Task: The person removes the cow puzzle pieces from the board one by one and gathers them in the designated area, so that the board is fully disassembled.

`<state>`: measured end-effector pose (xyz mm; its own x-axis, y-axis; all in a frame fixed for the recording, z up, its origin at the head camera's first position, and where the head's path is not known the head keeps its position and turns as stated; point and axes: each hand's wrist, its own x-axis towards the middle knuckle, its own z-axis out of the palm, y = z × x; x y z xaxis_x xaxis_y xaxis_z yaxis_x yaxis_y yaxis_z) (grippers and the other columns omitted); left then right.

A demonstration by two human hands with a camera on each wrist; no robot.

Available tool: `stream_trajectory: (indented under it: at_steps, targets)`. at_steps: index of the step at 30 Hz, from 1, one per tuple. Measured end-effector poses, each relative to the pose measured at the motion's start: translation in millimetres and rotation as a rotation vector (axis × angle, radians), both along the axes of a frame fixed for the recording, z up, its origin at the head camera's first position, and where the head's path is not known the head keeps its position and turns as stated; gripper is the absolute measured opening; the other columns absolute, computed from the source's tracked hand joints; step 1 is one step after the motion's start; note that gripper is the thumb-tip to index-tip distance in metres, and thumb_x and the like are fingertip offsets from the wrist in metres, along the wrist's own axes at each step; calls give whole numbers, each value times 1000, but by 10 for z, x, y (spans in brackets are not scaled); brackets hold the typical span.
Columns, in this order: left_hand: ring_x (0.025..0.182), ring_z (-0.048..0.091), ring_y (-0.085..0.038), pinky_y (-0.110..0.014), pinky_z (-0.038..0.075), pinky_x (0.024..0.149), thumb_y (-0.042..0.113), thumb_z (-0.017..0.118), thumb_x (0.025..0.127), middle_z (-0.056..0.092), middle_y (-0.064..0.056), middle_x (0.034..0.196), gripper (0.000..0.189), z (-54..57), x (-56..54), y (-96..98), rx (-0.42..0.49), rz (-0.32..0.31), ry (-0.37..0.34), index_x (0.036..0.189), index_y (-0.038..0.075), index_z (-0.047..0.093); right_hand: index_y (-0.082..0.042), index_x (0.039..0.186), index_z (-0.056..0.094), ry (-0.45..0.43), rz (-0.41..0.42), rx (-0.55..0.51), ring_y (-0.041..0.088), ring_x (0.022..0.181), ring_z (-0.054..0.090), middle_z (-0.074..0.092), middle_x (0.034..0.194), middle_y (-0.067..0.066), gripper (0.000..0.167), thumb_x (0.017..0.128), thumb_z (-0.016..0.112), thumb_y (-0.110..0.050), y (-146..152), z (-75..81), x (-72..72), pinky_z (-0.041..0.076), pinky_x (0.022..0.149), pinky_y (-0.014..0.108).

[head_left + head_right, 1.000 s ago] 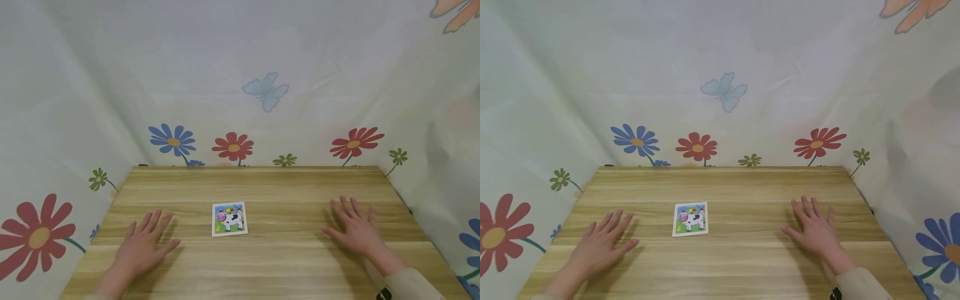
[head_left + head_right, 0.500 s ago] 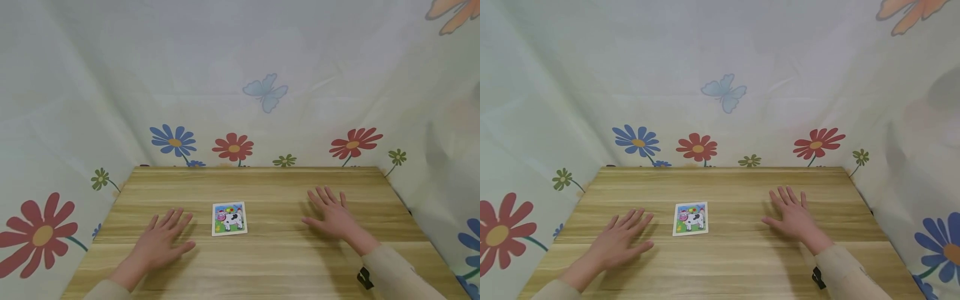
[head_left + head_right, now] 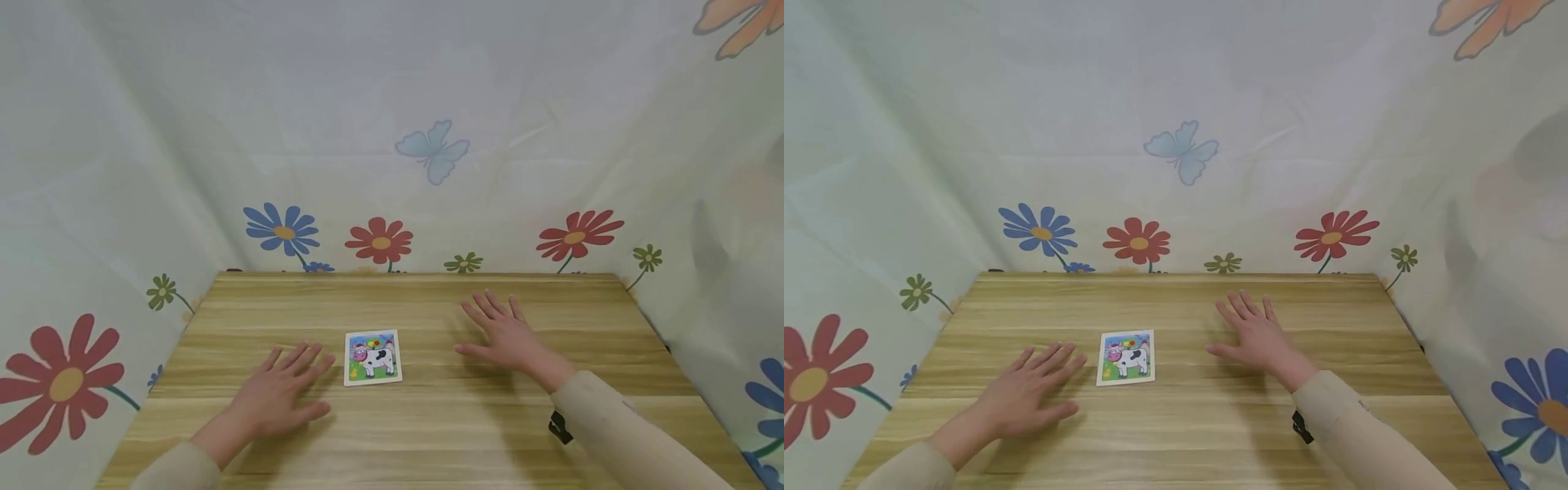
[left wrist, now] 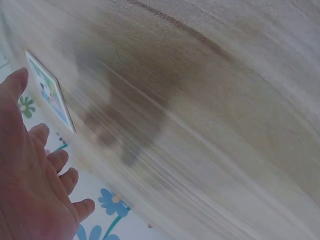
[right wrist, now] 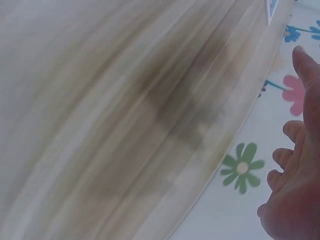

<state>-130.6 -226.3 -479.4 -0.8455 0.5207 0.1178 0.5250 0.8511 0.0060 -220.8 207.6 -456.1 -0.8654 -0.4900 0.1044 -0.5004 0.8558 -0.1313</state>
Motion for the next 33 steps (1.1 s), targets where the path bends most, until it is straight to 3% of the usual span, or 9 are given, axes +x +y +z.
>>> stream_trajectory:
  at_steps: [11, 18, 22, 33]
  targets:
    - [140, 23, -28, -58, 15, 109, 67, 45, 86, 24, -1, 155, 73, -56, -114, 47, -51, -134, -61, 148, 30, 34, -25, 151, 24, -6, 40, 36, 27, 143, 9, 17, 156, 5, 92, 79, 43, -78, -414, 54, -122, 0, 111, 57]
    - [140, 24, -27, -58, 17, 109, 67, 45, 87, 26, -1, 154, 71, -128, -189, 41, -44, -209, -58, 148, 32, 33, -19, 149, 33, -48, 103, -30, 31, 141, 19, 27, 153, 9, 88, 81, 48, -72, -654, 126, -209, 9, 111, 58]
    - [140, 24, -27, -57, 17, 109, 65, 44, 88, 25, 0, 155, 71, -155, -218, 62, -28, -247, -60, 149, 33, 30, -20, 150, 31, -95, 150, -57, 34, 138, 25, 30, 151, 10, 85, 83, 52, -68, -787, 93, -266, 15, 110, 57]
    - [140, 23, -30, -58, 19, 108, 63, 40, 91, 22, -4, 155, 70, -214, -288, 123, -45, -339, -34, 150, 29, 27, -22, 150, 30, -207, 173, -107, 29, 137, 26, 32, 151, 7, 81, 84, 60, -58, -1063, -46, -350, 19, 112, 47]
